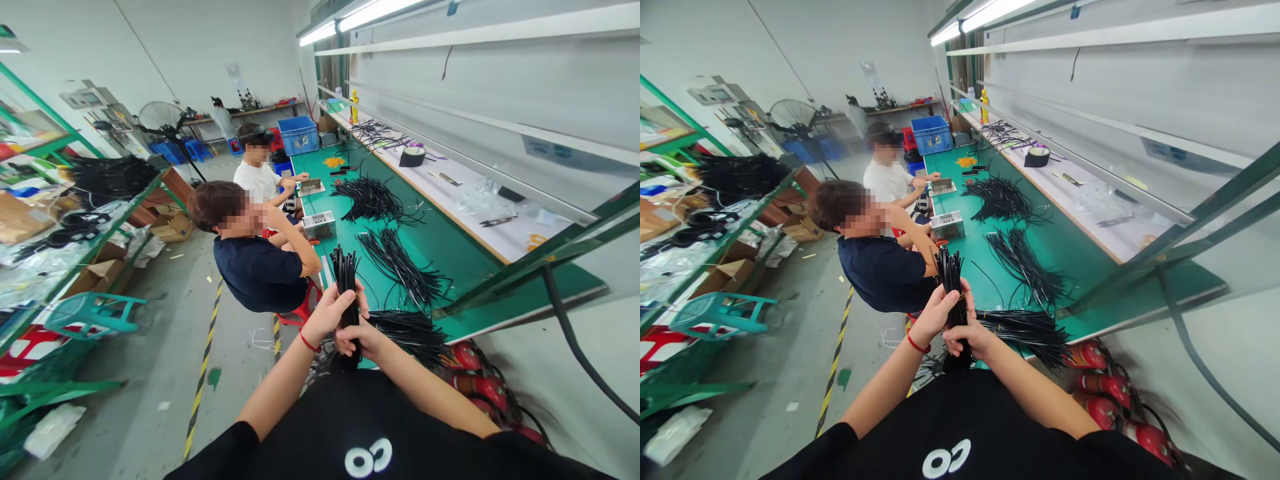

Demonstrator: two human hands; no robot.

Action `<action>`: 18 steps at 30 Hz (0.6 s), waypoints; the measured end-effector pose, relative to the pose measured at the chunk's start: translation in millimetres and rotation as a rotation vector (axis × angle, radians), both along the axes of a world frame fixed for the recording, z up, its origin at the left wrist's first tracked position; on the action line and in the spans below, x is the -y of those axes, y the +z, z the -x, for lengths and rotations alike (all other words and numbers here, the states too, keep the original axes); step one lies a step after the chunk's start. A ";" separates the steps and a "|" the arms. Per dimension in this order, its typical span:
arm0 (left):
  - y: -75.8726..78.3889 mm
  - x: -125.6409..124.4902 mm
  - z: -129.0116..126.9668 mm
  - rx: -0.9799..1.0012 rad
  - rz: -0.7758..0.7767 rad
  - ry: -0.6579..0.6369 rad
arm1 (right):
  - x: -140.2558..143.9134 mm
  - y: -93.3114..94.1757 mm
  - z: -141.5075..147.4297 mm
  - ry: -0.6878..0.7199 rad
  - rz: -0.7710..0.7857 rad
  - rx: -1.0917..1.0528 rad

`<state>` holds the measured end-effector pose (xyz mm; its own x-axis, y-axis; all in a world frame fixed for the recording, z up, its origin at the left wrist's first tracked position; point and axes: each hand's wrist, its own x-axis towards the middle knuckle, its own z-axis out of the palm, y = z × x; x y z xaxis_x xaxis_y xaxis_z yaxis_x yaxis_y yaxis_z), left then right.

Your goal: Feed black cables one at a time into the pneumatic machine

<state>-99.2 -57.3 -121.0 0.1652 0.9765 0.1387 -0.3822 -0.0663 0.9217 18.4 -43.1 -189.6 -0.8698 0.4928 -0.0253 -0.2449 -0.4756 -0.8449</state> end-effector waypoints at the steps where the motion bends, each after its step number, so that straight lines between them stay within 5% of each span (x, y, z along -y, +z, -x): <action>1: -3.0 5.2 1.4 -0.019 0.021 -0.030 | 0.6 1.2 -0.4 -0.014 0.007 0.006; 5: -2.9 11.8 13.8 -0.063 0.065 -0.120 | -0.5 6.6 -0.3 -0.048 0.017 0.050; 10: 15.9 -10.5 25.1 0.053 0.014 0.020 | -3.8 6.4 5.9 0.018 -0.047 0.138; 14: 34.2 -13.2 20.2 0.016 -0.024 0.023 | -6.6 6.1 6.4 0.037 -0.205 0.201; 18: 45.3 7.1 11.9 -0.153 -0.062 0.088 | -16.1 19.0 -3.3 -0.119 -0.426 0.210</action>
